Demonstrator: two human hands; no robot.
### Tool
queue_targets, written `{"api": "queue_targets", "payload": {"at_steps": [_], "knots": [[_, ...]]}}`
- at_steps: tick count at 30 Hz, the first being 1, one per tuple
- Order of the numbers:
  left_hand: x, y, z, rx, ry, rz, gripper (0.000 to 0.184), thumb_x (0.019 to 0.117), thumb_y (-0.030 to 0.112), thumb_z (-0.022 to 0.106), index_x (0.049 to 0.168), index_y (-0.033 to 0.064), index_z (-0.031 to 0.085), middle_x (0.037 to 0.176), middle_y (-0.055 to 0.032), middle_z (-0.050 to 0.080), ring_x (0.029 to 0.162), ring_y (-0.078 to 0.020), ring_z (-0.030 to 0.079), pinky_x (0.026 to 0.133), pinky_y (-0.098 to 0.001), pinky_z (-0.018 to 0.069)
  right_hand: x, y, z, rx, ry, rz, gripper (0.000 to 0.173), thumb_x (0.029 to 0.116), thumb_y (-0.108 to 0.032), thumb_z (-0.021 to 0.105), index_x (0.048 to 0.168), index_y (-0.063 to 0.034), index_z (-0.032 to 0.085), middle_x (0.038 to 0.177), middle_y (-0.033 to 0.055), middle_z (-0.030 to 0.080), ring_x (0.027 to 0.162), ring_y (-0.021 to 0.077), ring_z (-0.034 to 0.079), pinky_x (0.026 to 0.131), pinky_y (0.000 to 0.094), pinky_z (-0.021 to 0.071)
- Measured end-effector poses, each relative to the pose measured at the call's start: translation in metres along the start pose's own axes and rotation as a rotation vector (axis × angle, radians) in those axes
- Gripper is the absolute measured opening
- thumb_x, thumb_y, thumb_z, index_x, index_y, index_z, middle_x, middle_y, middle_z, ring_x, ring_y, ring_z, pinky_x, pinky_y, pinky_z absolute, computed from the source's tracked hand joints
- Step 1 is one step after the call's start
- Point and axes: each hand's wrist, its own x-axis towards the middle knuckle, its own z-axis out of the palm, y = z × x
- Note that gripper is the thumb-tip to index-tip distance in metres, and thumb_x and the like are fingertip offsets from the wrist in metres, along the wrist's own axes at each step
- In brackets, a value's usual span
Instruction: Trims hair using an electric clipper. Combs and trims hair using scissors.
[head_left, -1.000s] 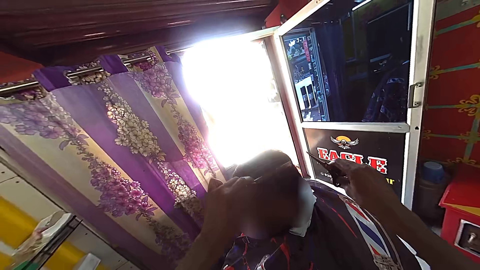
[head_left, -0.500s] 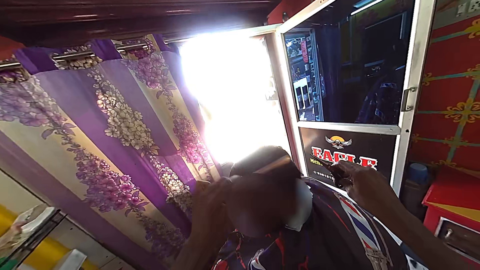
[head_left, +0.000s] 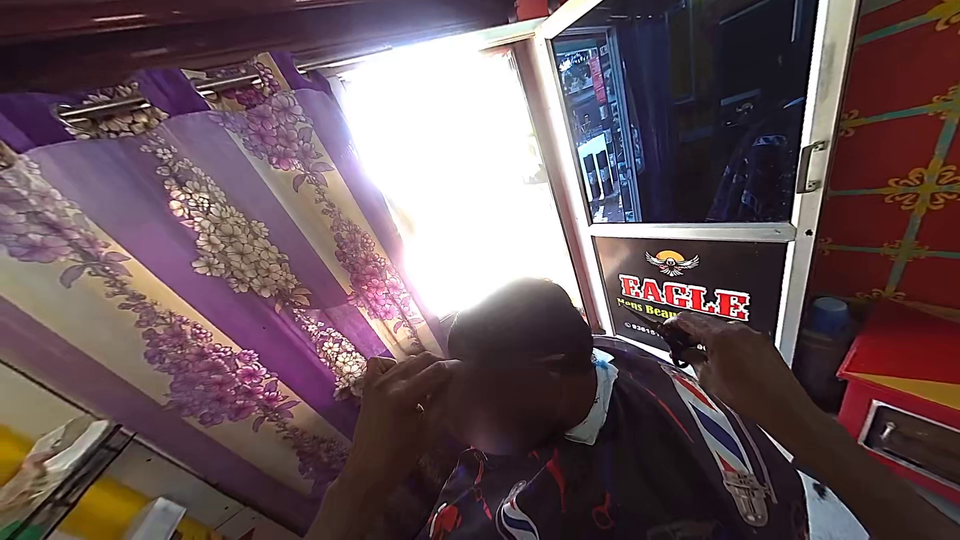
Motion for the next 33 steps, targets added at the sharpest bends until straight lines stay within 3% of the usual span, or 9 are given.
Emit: {"api": "queue_targets", "payload": {"at_steps": [4,6,10,16,20,25,28,31,33], "knots": [[0.006,-0.006,-0.003,-0.063,-0.078,-0.079,0.024,0.0929,0.048,0.064,0.104,0.0318,0.079,0.1,0.0194,0.071,0.083,-0.0002,0.061,0.078,-0.0372,0.046,0.012,-0.009,-0.007,-0.023,0.026,-0.115,0.041,0.072,0.002,0.088,0.108,-0.0106,0.074,0.098,0.008,0.074,0.088,0.0322,0.073,0.076,0.0601,0.0573],[0.012,-0.004,-0.004,-0.056,-0.07,-0.085,0.024,0.0913,0.045,0.067,0.107,0.0306,0.079,0.106,0.0172,0.071,0.09,-0.003,0.063,0.08,-0.0391,0.0466,0.018,-0.023,-0.014,-0.082,0.024,-0.175,0.044,0.0719,0.007,0.085,0.112,-0.0085,0.073,0.103,0.0098,0.074,0.093,0.0338,0.072,0.08,0.0613,0.0559],[0.021,-0.001,-0.001,0.015,0.031,0.009,0.023,0.0945,0.036,0.065,0.111,0.0253,0.078,0.11,0.0092,0.072,0.096,-0.0086,0.063,0.082,-0.0411,0.0434,0.027,-0.055,-0.022,-0.187,0.005,-0.205,0.043,0.0716,0.012,0.083,0.108,-0.0095,0.075,0.101,0.0095,0.075,0.094,0.0332,0.073,0.085,0.0593,0.0542],[0.023,0.003,0.005,0.089,0.143,0.09,0.022,0.0967,0.029,0.064,0.112,0.0217,0.078,0.11,0.003,0.073,0.092,-0.0116,0.062,0.079,-0.0394,0.0403,0.034,-0.072,-0.017,-0.288,0.014,-0.297,0.041,0.0689,0.013,0.084,0.102,-0.0087,0.075,0.094,0.0092,0.074,0.084,0.0305,0.073,0.082,0.0534,0.055],[0.023,0.002,0.005,0.079,0.158,0.106,0.02,0.0968,0.028,0.065,0.112,0.0222,0.077,0.11,0.0046,0.073,0.094,-0.0107,0.062,0.081,-0.0387,0.0404,0.037,-0.078,-0.013,-0.326,-0.046,-0.326,0.048,0.0686,0.0,0.09,0.112,-0.0084,0.072,0.104,0.0109,0.073,0.099,0.0328,0.07,0.09,0.0547,0.0526],[0.023,0.006,0.007,0.06,0.212,0.073,0.022,0.0965,0.028,0.066,0.112,0.0184,0.077,0.111,0.0006,0.073,0.094,-0.0118,0.063,0.084,-0.0393,0.0412,0.04,-0.085,-0.009,-0.308,-0.006,-0.359,0.038,0.0746,0.01,0.081,0.106,-0.0084,0.072,0.093,0.0093,0.073,0.084,0.0288,0.071,0.083,0.0485,0.0529],[0.024,0.016,0.006,0.045,0.264,-0.046,0.023,0.0975,0.029,0.063,0.111,0.014,0.075,0.1,0.002,0.07,0.082,-0.0083,0.061,0.078,-0.0388,0.0427,0.036,-0.078,-0.013,-0.144,0.02,-0.254,0.032,0.0767,0.007,0.081,0.101,-0.0096,0.071,0.088,0.0073,0.071,0.08,0.0278,0.07,0.076,0.0498,0.0549],[0.027,0.026,0.004,0.069,0.169,-0.108,0.022,0.0994,0.03,0.058,0.101,0.0195,0.078,0.084,0.0096,0.071,0.066,-0.0024,0.059,0.07,-0.0365,0.0439,0.027,-0.063,-0.01,-0.009,0.032,-0.144,0.03,0.0774,0.005,0.082,0.101,-0.0099,0.072,0.089,0.0077,0.072,0.076,0.0294,0.071,0.066,0.0539,0.057],[0.028,0.031,0.005,0.131,0.057,-0.065,0.025,0.0999,0.033,0.056,0.098,0.022,0.079,0.077,0.0103,0.07,0.06,-0.0047,0.055,0.068,-0.0387,0.0405,0.021,-0.051,-0.005,0.001,0.043,-0.107,0.032,0.0761,0.006,0.083,0.102,-0.0097,0.073,0.091,0.0082,0.073,0.078,0.0305,0.072,0.067,0.0547,0.0573]]}}
